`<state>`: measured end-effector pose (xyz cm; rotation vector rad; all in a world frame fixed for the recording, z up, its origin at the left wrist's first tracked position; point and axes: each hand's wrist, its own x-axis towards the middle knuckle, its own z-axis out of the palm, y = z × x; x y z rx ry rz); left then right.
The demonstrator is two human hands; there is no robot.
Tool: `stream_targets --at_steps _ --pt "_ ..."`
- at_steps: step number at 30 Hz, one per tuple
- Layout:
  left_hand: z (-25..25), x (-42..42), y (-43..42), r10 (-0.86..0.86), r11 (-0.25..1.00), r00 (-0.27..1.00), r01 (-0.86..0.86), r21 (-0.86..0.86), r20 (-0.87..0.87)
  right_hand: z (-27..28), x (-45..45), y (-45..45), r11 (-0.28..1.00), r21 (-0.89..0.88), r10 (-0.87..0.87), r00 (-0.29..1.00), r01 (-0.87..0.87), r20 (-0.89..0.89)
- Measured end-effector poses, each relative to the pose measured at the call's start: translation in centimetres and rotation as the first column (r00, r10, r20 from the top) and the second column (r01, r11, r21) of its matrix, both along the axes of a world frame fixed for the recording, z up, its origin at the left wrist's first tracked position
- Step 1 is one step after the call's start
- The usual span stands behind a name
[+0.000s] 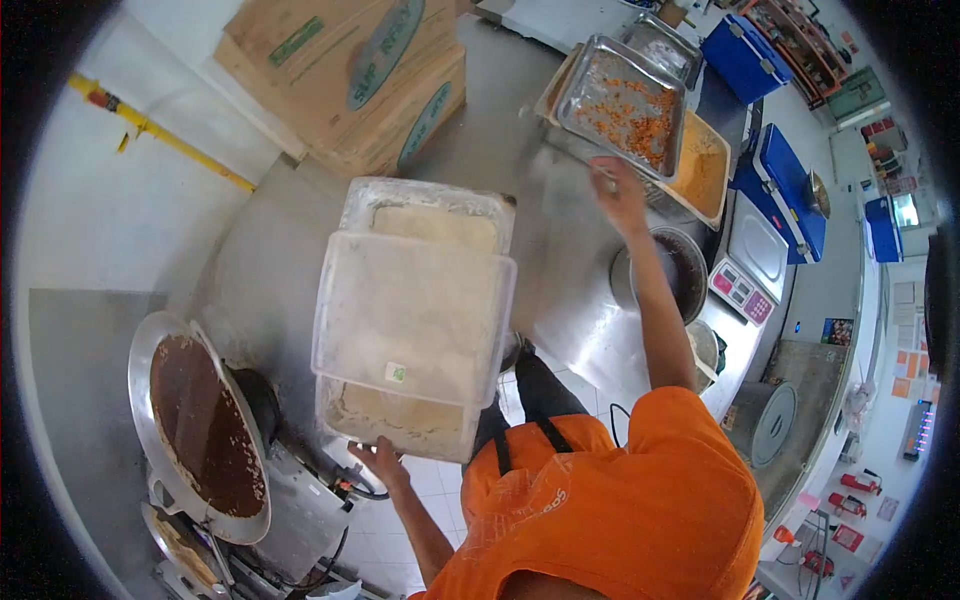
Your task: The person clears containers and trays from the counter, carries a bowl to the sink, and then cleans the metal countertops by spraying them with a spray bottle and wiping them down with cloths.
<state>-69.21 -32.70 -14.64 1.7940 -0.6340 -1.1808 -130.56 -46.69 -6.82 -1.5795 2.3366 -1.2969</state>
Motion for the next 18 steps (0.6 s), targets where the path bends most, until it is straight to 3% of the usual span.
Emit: stream_targets --at_steps 1,3,5,6,7,8,9,10,11,14,15,18 --pt "1.3 -0.5 0.7 0.060 0.994 0.998 -0.057 0.088 -0.026 -0.8 -1.4 0.3 0.996 0.085 -0.017 0.998 0.012 0.058" --pt "1.4 -0.3 0.9 0.073 0.994 0.997 -0.070 0.089 -0.031 -4.0 -6.5 1.4 0.972 0.228 -0.089 0.988 0.059 0.124" --pt "1.1 0.3 0.8 0.077 0.993 0.997 -0.074 0.092 -0.029 -4.2 -2.1 0.0 0.979 0.168 0.070 0.960 -0.119 0.271" --pt "0.7 0.4 1.2 -0.006 0.999 1.000 0.005 0.032 0.016 -5.0 -0.1 -2.1 0.966 0.139 0.208 0.975 -0.217 0.074" --pt "1.8 -0.4 0.4 0.034 0.991 0.996 -0.044 0.125 0.078 -5.4 2.5 -4.6 0.962 0.076 0.256 0.964 -0.261 0.069" --pt "-1.5 1.6 1.1 0.074 0.997 0.995 -0.076 0.024 0.073 -4.1 5.0 -6.5 0.938 0.123 0.308 0.942 -0.324 0.134" --pt "-2.0 2.3 1.5 0.026 0.999 0.997 -0.028 0.023 0.075 -4.4 6.7 -8.5 0.904 0.259 0.343 0.939 -0.342 0.043" --pt "-2.0 2.5 1.2 -0.022 1.000 0.996 0.020 0.022 0.082 -5.1 8.6 -10.2 0.861 0.324 0.393 0.917 -0.392 0.065" --pt "1.1 -0.4 0.9 -0.009 1.000 0.986 0.004 0.029 0.168 -5.5 9.8 -11.1 0.810 0.385 0.444 0.892 -0.442 0.091" --pt "0.3 0.4 1.1 -0.009 0.998 0.992 0.000 0.069 0.128 -4.9 11.5 -10.8 0.745 0.441 0.483 0.861 -0.500 0.159" --pt "2.8 -1.6 0.9 -0.022 0.998 0.990 0.012 0.068 0.141 -5.4 11.4 -10.2 0.775 0.407 0.458 0.873 -0.484 0.167" --pt "1.3 0.2 0.5 -0.117 0.991 0.990 0.111 0.075 0.081 -8.2 8.8 -6.6 0.859 0.320 0.360 0.916 -0.400 0.176"
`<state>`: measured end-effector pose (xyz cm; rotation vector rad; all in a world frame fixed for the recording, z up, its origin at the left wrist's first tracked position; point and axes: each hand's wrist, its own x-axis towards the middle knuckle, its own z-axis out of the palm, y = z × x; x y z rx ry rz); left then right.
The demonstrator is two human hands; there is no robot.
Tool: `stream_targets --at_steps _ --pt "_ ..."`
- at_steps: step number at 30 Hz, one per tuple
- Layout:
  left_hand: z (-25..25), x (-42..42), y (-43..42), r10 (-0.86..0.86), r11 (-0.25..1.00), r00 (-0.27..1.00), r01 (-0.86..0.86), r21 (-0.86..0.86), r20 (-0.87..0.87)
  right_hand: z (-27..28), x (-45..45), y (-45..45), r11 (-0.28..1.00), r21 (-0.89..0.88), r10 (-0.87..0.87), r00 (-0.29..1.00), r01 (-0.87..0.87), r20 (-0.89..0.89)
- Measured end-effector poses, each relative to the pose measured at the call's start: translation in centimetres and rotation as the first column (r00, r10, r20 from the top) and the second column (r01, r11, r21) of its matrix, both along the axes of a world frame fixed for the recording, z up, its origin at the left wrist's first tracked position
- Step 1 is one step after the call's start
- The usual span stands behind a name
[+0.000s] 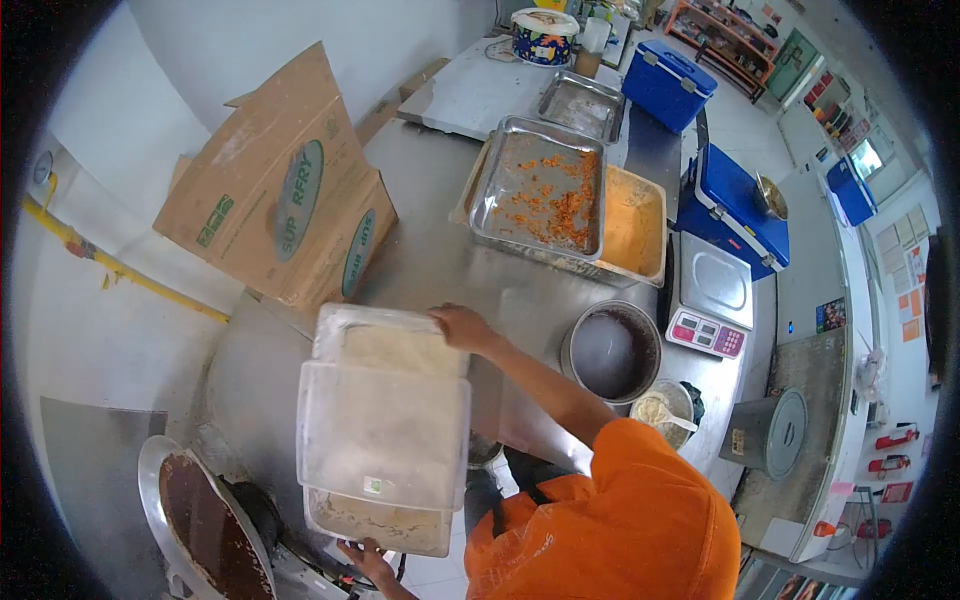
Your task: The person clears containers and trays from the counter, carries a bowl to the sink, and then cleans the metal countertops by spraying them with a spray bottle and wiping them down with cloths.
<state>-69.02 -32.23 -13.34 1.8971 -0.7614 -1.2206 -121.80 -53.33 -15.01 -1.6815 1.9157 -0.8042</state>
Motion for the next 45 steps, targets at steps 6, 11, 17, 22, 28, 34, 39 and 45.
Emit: stream_targets --at_steps 6,11,17,22,28,34,39,45 --pt "1.4 -6.1 -6.0 -0.166 0.984 0.983 0.160 -0.073 -0.073 0.8 -7.0 5.8 0.960 -0.031 -0.279 0.959 0.278 -0.039" --pt "1.8 -10.9 -12.7 -0.345 0.938 0.933 0.340 -0.068 -0.105 0.2 -12.7 4.8 0.913 -0.088 -0.408 0.900 0.398 -0.155" --pt "4.4 -15.1 -17.5 -0.325 0.943 0.941 0.316 -0.103 -0.092 8.6 -13.8 11.5 0.846 -0.208 -0.516 0.852 0.490 -0.090" --pt "8.1 -23.7 -22.4 -0.256 0.705 0.865 0.472 -0.528 0.432 4.7 -30.4 22.1 0.459 -0.261 -0.869 0.491 0.849 0.067" --pt "12.4 -49.1 -33.8 -0.704 0.292 0.600 0.732 -0.616 0.379 -1.3 -42.8 24.7 0.373 -0.056 -0.924 0.376 0.926 0.067" --pt "3.9 -68.4 -45.2 -0.819 0.331 0.383 0.924 -0.194 0.428 -2.6 -43.2 23.7 0.480 -0.080 -0.796 0.472 0.874 0.380" --pt "3.2 -72.1 -45.4 -0.827 0.554 0.551 0.832 -0.005 0.114 -4.4 -44.4 24.3 0.504 -0.129 -0.807 0.519 0.854 0.281" --pt "4.3 -72.3 -46.1 -0.867 0.496 0.492 0.867 -0.045 -0.072 -2.8 -43.9 24.4 0.430 -0.217 -0.850 0.474 0.876 0.229"
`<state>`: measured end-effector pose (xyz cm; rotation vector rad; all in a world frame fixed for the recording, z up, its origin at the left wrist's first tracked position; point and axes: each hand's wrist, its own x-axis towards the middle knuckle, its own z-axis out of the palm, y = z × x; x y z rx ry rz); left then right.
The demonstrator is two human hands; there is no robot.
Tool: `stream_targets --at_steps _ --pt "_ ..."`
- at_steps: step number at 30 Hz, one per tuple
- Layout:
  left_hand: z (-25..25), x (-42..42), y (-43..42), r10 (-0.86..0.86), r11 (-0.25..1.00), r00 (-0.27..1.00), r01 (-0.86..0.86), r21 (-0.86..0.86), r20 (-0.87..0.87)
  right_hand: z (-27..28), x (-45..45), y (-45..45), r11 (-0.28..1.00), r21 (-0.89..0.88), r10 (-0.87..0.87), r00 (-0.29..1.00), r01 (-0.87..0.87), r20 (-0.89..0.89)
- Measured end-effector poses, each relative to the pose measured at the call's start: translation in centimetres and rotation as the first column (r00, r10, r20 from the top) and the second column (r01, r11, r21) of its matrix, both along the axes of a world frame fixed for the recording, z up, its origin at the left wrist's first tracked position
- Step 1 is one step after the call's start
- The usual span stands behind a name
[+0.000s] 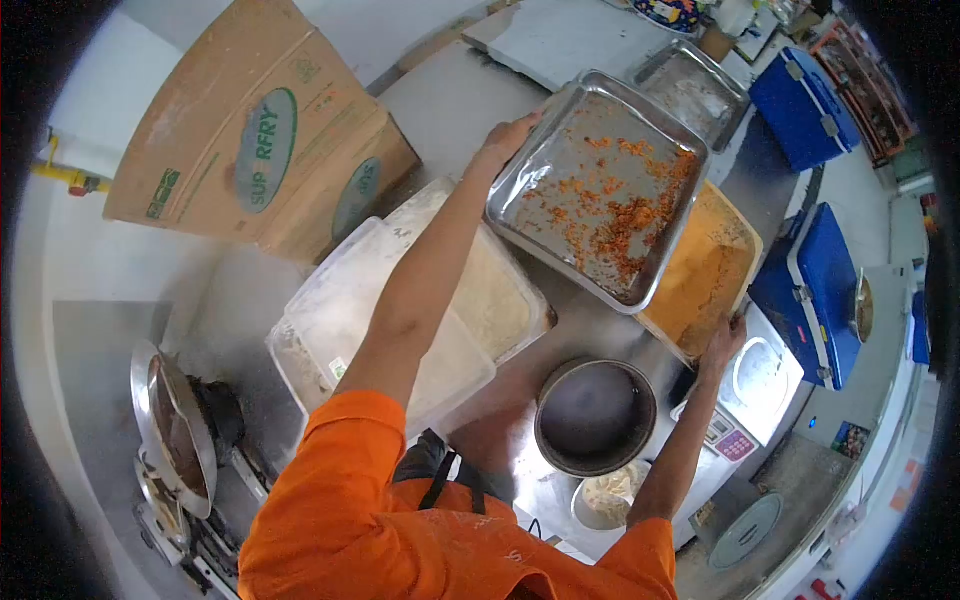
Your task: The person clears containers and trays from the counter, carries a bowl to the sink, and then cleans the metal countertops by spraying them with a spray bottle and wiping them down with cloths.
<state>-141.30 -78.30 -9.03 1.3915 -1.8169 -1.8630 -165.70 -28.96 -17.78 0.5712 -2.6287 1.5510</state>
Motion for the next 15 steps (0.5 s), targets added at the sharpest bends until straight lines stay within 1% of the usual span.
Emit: stream_targets --at_steps 1,2,3,5,6,7,9,10,12,13,14,15 --pt "-1.2 -0.3 -0.4 -0.004 1.000 1.000 0.004 0.002 -0.007 1.3 0.7 -0.4 0.999 0.054 0.006 1.000 -0.005 -0.026" --pt "-1.2 -0.2 -0.5 -0.003 1.000 1.000 0.003 0.003 -0.011 4.2 2.7 -1.7 0.987 -0.161 0.020 0.989 0.004 0.148" --pt "-1.4 0.1 -0.7 0.004 1.000 1.000 -0.004 0.008 -0.012 5.0 2.6 -1.9 0.992 -0.129 0.018 0.985 0.005 0.173" --pt "-2.2 0.5 -1.0 -0.019 0.996 0.999 0.022 0.085 -0.028 6.0 2.1 -1.9 0.998 -0.056 0.017 0.973 -0.004 0.228" --pt "-1.9 0.6 -0.9 -0.030 0.995 0.998 0.035 0.092 -0.053 5.2 1.6 -1.4 0.996 -0.086 0.044 0.984 -0.029 0.173" --pt "-1.7 0.8 -0.6 -0.020 0.994 0.995 0.030 0.101 -0.099 4.9 1.1 -0.8 0.997 -0.072 0.041 0.983 -0.028 0.180" --pt "-0.6 1.7 0.3 -0.003 0.993 0.983 0.024 0.114 -0.184 6.0 1.4 -0.8 0.999 -0.047 0.032 0.979 -0.023 0.201" --pt "0.2 2.4 0.7 -0.002 0.992 0.979 0.028 0.126 -0.205 6.0 1.2 -0.2 0.992 -0.105 0.095 0.968 -0.073 0.231" --pt "1.4 3.5 1.4 -0.001 0.985 0.972 0.041 0.165 -0.236 7.4 1.9 -0.6 0.995 -0.072 0.088 0.965 -0.072 0.248" --pt "1.3 3.9 1.5 -0.025 0.989 0.977 0.054 0.138 -0.210 8.3 2.2 -0.6 0.996 -0.052 0.084 0.962 -0.073 0.259" --pt "1.3 4.2 1.0 -0.047 0.992 0.982 0.068 0.110 -0.180 8.7 2.4 -0.7 0.990 -0.124 0.104 0.954 -0.071 0.283" --pt "1.2 4.6 0.7 -0.064 0.993 0.987 0.078 0.086 -0.149 9.0 2.1 -0.7 0.990 -0.114 0.109 0.950 -0.079 0.292"
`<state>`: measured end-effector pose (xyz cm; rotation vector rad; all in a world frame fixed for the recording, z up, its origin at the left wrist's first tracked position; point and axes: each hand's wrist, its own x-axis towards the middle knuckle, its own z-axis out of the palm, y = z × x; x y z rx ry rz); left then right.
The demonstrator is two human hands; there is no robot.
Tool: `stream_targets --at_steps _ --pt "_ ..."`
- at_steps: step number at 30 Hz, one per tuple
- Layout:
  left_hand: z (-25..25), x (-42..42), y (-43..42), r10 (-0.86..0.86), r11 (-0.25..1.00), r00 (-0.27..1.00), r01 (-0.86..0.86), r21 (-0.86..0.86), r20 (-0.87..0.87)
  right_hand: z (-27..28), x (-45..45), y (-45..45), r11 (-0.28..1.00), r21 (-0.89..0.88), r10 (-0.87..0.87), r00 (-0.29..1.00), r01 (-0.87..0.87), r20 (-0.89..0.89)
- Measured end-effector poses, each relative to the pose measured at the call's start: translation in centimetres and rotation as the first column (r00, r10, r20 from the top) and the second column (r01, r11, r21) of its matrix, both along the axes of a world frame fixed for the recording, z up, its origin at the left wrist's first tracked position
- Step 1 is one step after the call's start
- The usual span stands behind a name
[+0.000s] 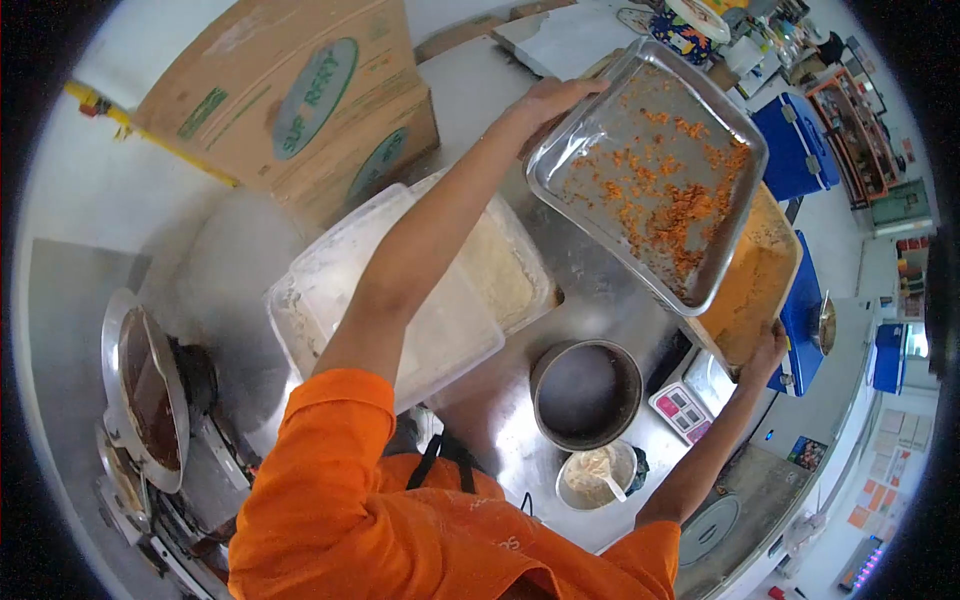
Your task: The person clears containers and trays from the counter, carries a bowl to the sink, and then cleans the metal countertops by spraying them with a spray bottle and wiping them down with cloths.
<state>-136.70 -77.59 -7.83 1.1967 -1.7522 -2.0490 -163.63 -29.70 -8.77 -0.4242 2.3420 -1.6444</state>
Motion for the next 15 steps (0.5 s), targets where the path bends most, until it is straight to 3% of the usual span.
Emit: stream_targets --at_steps 3,6,9,12,15 --pt "1.9 2.9 1.0 0.057 0.990 0.998 -0.054 -0.131 0.017 2.6 -0.9 0.1 0.993 0.095 0.074 0.997 -0.070 -0.036" --pt "6.4 7.4 3.0 0.070 0.995 0.996 -0.066 -0.076 0.056 5.9 -0.6 -1.6 0.989 0.048 0.137 0.990 -0.138 0.009" --pt "9.6 14.5 5.3 0.195 0.980 0.981 -0.195 0.039 -0.006 8.7 1.1 -4.2 0.966 0.067 0.248 0.968 -0.250 0.032" --pt "14.4 25.9 11.9 0.357 0.931 0.934 -0.356 -0.084 0.004 10.0 9.1 -6.2 0.939 0.054 0.343 0.939 -0.341 -0.034" --pt "11.4 33.7 15.1 0.556 0.829 0.831 -0.556 -0.065 -0.017 6.6 12.1 -8.6 0.852 0.181 0.520 0.835 -0.491 -0.179"
